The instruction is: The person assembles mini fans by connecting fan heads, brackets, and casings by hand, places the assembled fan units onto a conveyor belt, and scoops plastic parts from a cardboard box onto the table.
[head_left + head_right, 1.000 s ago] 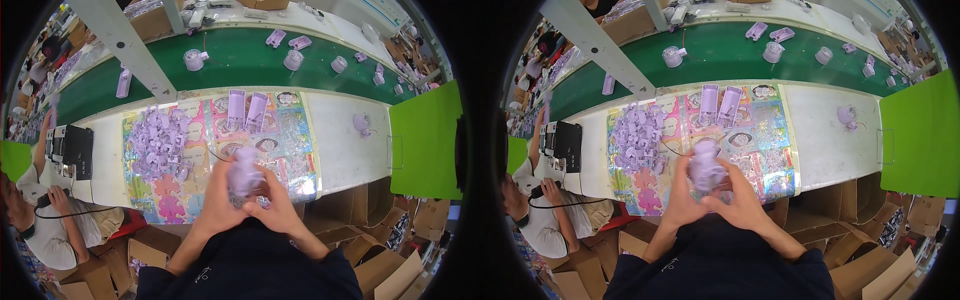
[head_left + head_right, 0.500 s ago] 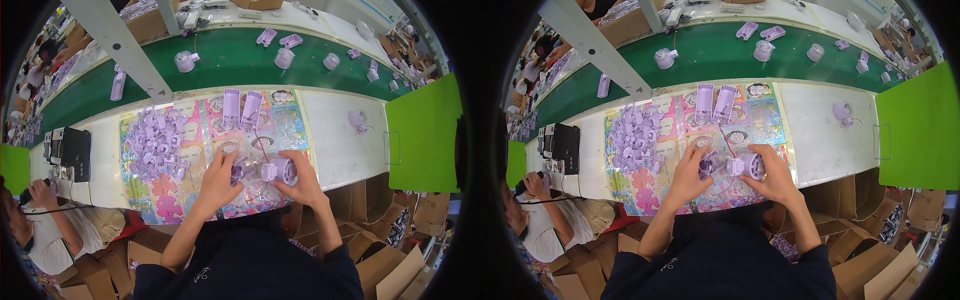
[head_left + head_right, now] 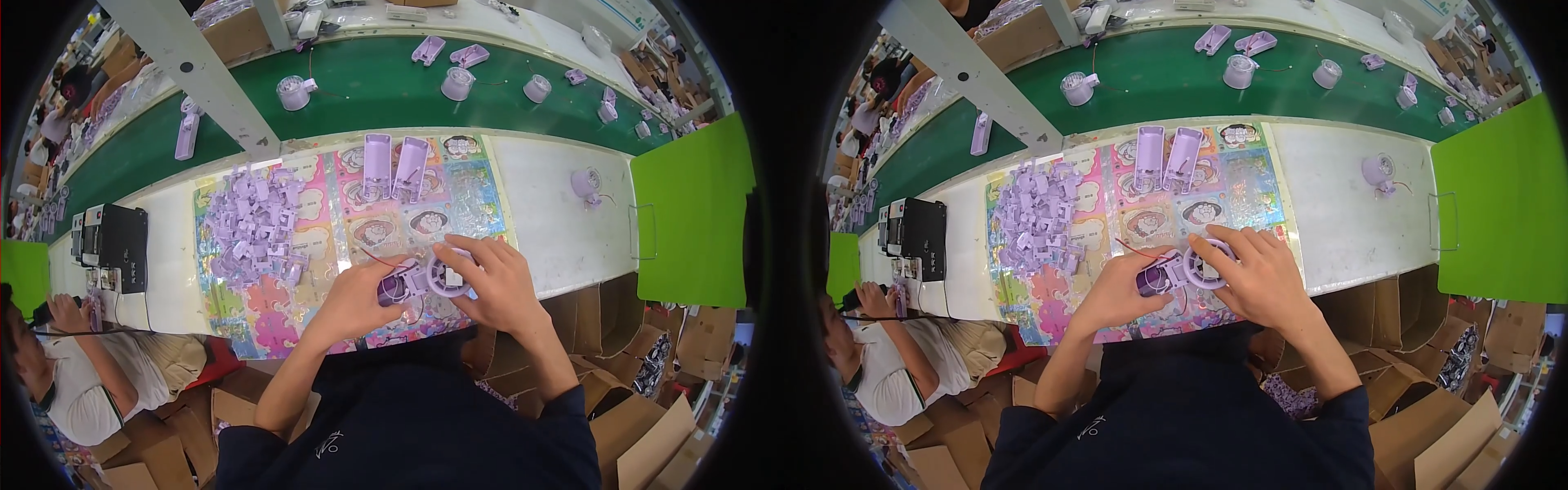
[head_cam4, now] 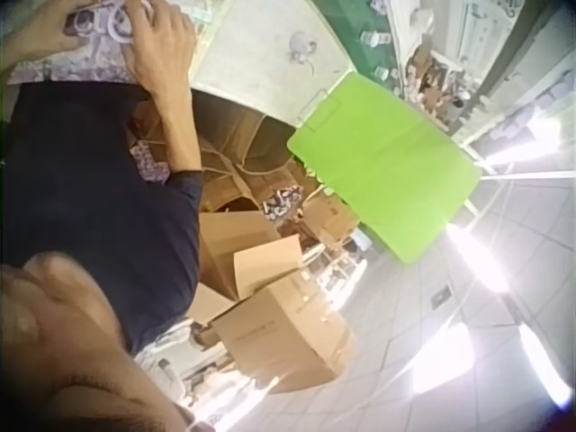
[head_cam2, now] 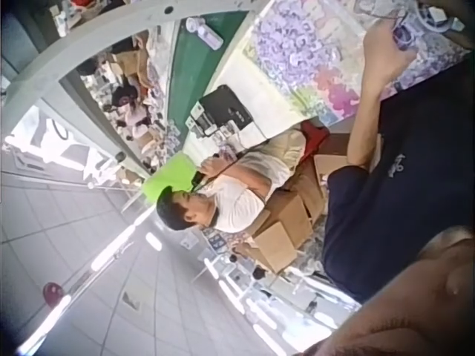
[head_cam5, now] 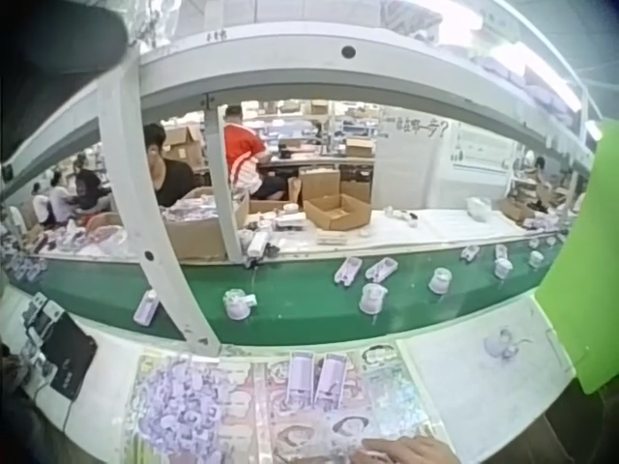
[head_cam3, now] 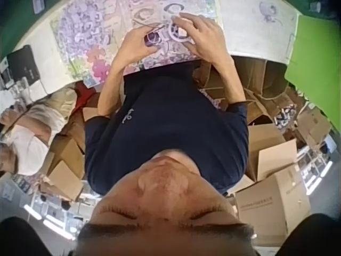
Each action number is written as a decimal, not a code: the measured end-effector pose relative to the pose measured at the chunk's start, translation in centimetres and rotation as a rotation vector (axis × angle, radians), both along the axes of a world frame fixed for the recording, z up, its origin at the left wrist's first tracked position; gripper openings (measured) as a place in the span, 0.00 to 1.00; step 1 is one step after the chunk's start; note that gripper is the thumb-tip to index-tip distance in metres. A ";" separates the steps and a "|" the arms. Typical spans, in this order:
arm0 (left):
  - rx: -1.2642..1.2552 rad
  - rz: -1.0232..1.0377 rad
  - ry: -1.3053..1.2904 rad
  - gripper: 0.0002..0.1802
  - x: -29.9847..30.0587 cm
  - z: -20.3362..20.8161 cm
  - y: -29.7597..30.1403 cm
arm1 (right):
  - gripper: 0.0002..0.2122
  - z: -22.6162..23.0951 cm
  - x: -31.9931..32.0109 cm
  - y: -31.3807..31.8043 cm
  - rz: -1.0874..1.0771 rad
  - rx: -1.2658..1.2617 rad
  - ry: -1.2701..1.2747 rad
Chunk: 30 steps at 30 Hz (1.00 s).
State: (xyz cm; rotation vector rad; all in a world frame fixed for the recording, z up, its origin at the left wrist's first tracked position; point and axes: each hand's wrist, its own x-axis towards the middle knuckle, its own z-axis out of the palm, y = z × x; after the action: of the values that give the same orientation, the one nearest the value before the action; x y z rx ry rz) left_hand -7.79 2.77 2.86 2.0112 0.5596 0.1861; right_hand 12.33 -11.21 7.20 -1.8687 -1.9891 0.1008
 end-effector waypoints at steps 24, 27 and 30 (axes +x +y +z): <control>-0.321 0.225 -0.296 0.22 0.3 -1.8 -0.3 | 0.28 0.9 -0.2 1.7 0.061 0.207 -0.173; -0.316 0.207 -0.240 0.21 0.0 -1.4 -0.1 | 0.28 1.2 -0.3 1.7 0.078 0.214 -0.185; -0.277 0.165 -0.271 0.21 0.0 -1.0 0.0 | 0.28 1.5 -0.1 1.6 0.086 0.212 -0.165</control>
State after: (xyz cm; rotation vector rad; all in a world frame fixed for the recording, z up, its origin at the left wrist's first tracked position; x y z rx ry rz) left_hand -7.83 2.73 1.90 1.6395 0.5447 0.4493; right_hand 12.19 -9.61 8.72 -1.7059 -2.0971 -0.2382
